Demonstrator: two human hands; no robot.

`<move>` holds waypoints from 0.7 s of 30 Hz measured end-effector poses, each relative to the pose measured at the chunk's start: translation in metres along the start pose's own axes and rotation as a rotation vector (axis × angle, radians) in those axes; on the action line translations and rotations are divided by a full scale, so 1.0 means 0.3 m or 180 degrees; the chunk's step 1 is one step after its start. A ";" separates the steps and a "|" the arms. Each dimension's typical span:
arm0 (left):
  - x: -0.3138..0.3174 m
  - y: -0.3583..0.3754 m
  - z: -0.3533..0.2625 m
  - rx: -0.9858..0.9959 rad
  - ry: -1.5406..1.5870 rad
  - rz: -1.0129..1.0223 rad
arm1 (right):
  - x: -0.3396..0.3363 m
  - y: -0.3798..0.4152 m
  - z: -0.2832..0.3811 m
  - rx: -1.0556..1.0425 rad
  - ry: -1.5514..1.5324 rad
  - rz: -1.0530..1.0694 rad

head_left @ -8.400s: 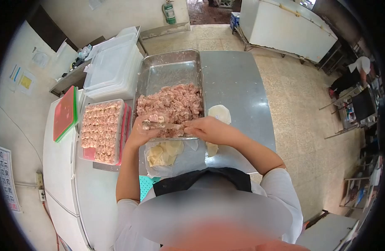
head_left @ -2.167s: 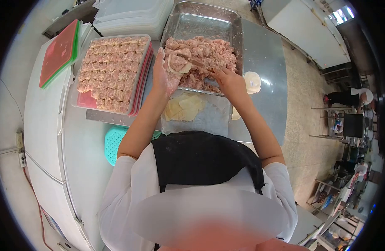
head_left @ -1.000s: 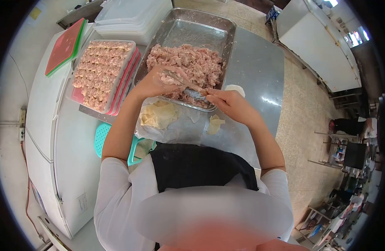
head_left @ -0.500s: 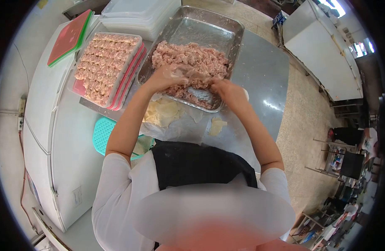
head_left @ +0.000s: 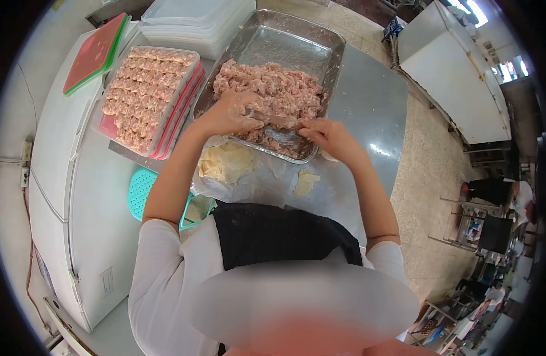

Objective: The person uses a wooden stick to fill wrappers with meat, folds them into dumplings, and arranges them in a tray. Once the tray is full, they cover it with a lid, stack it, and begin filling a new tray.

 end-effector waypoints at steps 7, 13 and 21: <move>0.032 -0.002 0.126 -0.1007 0.0212 -0.0040 | 0.058 0.025 0.046 0.0056 0.0705 -0.0542; -0.065 0.096 0.059 -0.0246 0.0789 -0.0724 | -0.061 0.112 -0.024 0.0967 0.1321 -0.0208; -0.174 0.229 -0.046 0.0092 0.0522 0.0031 | 0.111 0.012 0.337 0.0020 -0.0033 -0.0113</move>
Point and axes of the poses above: each hand's wrist, its own y-axis away from the middle knuckle, its own x-axis out of the palm, z = x × y, the point moved 8 cm from there along -y, towards the middle knuckle, and after that the axes turned 2 degrees about -x, right-handed, at the moved point
